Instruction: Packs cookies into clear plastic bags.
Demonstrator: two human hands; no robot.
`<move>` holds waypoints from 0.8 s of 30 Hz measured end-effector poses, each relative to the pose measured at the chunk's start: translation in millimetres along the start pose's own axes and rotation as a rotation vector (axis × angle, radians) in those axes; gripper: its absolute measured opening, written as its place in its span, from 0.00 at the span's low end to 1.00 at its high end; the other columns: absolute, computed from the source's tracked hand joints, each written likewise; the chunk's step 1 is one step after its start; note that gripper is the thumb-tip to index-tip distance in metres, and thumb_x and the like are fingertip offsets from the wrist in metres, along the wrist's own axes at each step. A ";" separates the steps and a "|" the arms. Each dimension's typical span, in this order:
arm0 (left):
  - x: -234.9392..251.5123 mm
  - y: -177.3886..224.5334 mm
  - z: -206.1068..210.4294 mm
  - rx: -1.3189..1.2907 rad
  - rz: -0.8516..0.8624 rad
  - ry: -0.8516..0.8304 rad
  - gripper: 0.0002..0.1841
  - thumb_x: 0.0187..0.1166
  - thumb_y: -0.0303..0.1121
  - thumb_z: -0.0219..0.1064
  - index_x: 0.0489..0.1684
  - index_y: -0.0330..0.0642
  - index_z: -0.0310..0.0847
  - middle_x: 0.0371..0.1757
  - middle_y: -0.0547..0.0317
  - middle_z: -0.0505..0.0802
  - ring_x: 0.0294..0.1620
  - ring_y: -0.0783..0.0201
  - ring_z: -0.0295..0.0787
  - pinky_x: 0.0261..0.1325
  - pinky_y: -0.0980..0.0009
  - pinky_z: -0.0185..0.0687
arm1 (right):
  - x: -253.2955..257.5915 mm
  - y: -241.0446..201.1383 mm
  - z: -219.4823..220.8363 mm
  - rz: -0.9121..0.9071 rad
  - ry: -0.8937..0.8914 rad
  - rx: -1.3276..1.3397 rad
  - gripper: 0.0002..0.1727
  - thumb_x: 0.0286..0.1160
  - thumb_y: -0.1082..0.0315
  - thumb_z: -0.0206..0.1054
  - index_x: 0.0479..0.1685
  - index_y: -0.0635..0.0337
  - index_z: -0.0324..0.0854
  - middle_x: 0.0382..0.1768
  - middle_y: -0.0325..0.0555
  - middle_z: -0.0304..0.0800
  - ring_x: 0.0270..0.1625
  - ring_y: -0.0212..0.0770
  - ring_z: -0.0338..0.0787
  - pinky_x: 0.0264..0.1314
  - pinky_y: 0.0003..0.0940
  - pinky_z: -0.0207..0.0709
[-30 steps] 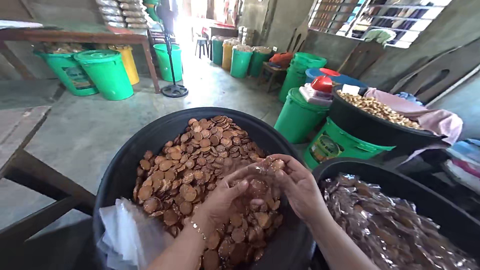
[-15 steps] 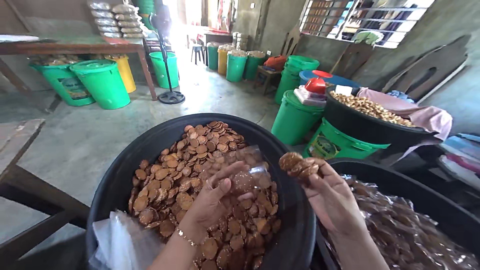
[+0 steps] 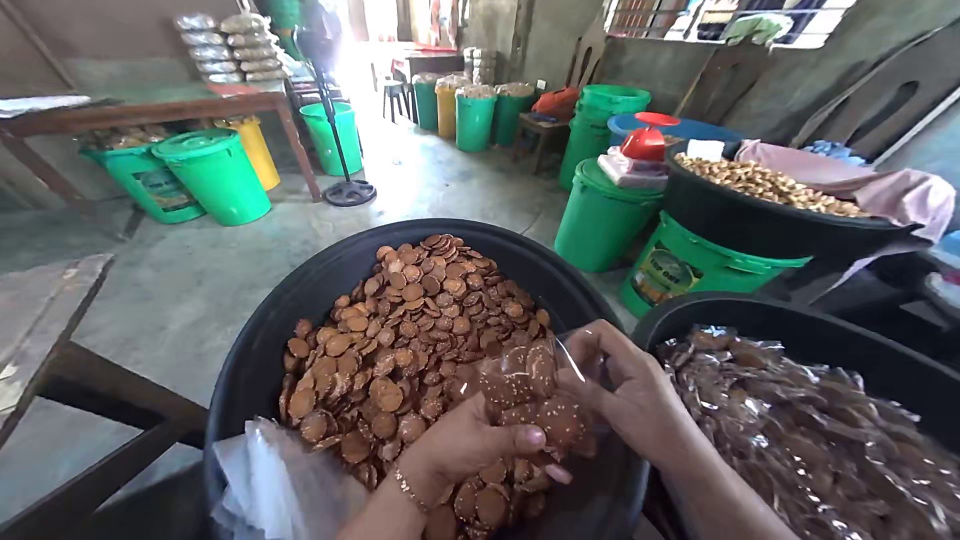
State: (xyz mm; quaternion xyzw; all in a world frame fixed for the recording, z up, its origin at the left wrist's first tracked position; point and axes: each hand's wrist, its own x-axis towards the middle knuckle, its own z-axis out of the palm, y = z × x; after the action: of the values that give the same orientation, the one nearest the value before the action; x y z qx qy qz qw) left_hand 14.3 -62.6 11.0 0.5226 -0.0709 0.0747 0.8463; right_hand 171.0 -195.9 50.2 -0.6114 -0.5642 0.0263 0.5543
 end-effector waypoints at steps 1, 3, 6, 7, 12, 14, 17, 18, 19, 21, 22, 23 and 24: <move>0.1 0.7 0.5 -0.017 -0.006 0.018 0.17 0.71 0.46 0.77 0.58 0.60 0.87 0.52 0.74 0.96 0.51 0.71 0.95 0.57 0.70 0.92 | 0.3 0.1 -1.5 0.011 -0.070 0.099 0.07 0.76 0.66 0.69 0.45 0.55 0.78 0.40 0.27 0.85 0.38 0.12 0.84 0.39 0.09 0.80; 2.0 2.9 -0.2 -0.051 0.032 0.090 0.19 0.68 0.50 0.78 0.55 0.60 0.86 0.50 0.74 0.96 0.50 0.74 0.94 0.56 0.72 0.90 | 1.7 1.5 -6.5 -0.057 -0.153 0.160 0.07 0.83 0.64 0.65 0.50 0.53 0.84 0.46 0.26 0.90 0.48 0.12 0.85 0.51 0.09 0.81; 4.2 6.9 -1.0 -0.127 0.146 0.059 0.24 0.73 0.44 0.75 0.70 0.58 0.84 0.60 0.69 0.94 0.58 0.72 0.92 0.62 0.71 0.88 | 6.2 -1.4 -13.1 -0.173 -0.198 0.032 0.13 0.87 0.60 0.60 0.55 0.51 0.90 0.53 0.33 0.94 0.59 0.18 0.87 0.66 0.15 0.78; 4.0 8.2 3.7 -0.144 0.148 0.090 0.26 0.72 0.42 0.77 0.72 0.56 0.83 0.61 0.67 0.94 0.58 0.70 0.93 0.63 0.70 0.88 | 7.2 -2.2 -14.8 -0.197 -0.216 -0.008 0.14 0.87 0.62 0.60 0.55 0.52 0.90 0.55 0.36 0.94 0.62 0.21 0.87 0.69 0.16 0.77; 8.7 10.0 26.0 -0.231 0.115 0.422 0.38 0.60 0.43 0.85 0.72 0.46 0.73 0.54 0.61 0.94 0.53 0.64 0.94 0.60 0.65 0.90 | 15.3 3.0 -34.5 -0.129 -0.338 0.107 0.35 0.89 0.35 0.43 0.66 0.48 0.87 0.52 0.38 0.88 0.51 0.22 0.88 0.54 0.19 0.85; 11.7 6.9 30.5 -0.202 0.137 0.428 0.38 0.64 0.44 0.83 0.78 0.46 0.72 0.59 0.62 0.93 0.57 0.64 0.93 0.62 0.64 0.89 | 12.2 -0.9 -35.1 -0.112 -0.275 0.063 0.33 0.88 0.36 0.47 0.66 0.50 0.87 0.49 0.38 0.89 0.46 0.23 0.88 0.47 0.20 0.86; 19.7 4.1 50.1 -0.156 0.135 0.558 0.26 0.76 0.32 0.69 0.74 0.45 0.68 0.52 0.63 0.94 0.50 0.66 0.94 0.56 0.65 0.91 | 2.6 -6.4 -14.6 -0.181 -0.096 -0.273 0.19 0.81 0.62 0.59 0.64 0.56 0.88 0.45 0.45 0.95 0.40 0.38 0.94 0.43 0.36 0.88; 21.5 2.8 54.5 -0.107 0.156 0.604 0.28 0.77 0.31 0.67 0.77 0.46 0.66 0.54 0.63 0.93 0.50 0.66 0.94 0.55 0.65 0.91 | 1.2 -4.8 -9.7 -0.227 -0.065 -0.369 0.20 0.80 0.65 0.58 0.65 0.57 0.86 0.44 0.47 0.96 0.39 0.43 0.95 0.41 0.41 0.89; 21.2 0.0 54.7 0.001 0.196 0.637 0.31 0.78 0.30 0.66 0.83 0.47 0.61 0.60 0.65 0.91 0.53 0.68 0.93 0.55 0.66 0.91 | 0.6 -3.1 -6.5 -0.280 -0.040 -0.446 0.19 0.81 0.67 0.56 0.65 0.59 0.85 0.43 0.49 0.96 0.38 0.47 0.97 0.39 0.44 0.90; 16.0 -8.3 44.7 0.395 0.264 0.634 0.40 0.80 0.31 0.64 0.92 0.45 0.45 0.80 0.65 0.77 0.65 0.73 0.85 0.61 0.71 0.87 | -1.5 -3.5 -7.7 -0.351 -0.031 -0.503 0.17 0.82 0.69 0.58 0.63 0.60 0.86 0.39 0.51 0.96 0.36 0.50 0.97 0.37 0.45 0.91; 14.1 -11.7 40.8 0.555 0.278 0.612 0.41 0.80 0.33 0.65 0.93 0.44 0.44 0.86 0.62 0.71 0.72 0.73 0.81 0.65 0.71 0.85 | -4.3 -5.5 -12.7 -0.345 -0.084 -0.440 0.15 0.81 0.71 0.61 0.62 0.60 0.86 0.38 0.50 0.96 0.36 0.50 0.97 0.37 0.46 0.91; 13.4 -15.2 40.3 0.625 0.292 0.580 0.38 0.81 0.35 0.66 0.92 0.47 0.52 0.87 0.63 0.71 0.74 0.72 0.80 0.68 0.71 0.84 | -8.6 -8.8 -18.5 -0.288 -0.189 -0.315 0.15 0.81 0.73 0.63 0.63 0.59 0.85 0.42 0.50 0.96 0.40 0.50 0.97 0.42 0.48 0.92; 13.1 -19.1 41.4 0.621 0.304 0.556 0.30 0.82 0.39 0.67 0.85 0.55 0.67 0.83 0.70 0.78 0.73 0.73 0.82 0.69 0.72 0.84 | -13.2 -12.2 -22.2 -0.194 -0.295 -0.149 0.17 0.81 0.75 0.63 0.67 0.61 0.85 0.47 0.54 0.96 0.44 0.52 0.97 0.48 0.52 0.90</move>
State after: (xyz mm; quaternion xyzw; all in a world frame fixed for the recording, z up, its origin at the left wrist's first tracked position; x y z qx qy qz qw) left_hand 29.2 -107.5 15.2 0.6958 0.1092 0.3539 0.6154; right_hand 172.7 -222.9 59.5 -0.5828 -0.6961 0.0205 0.4187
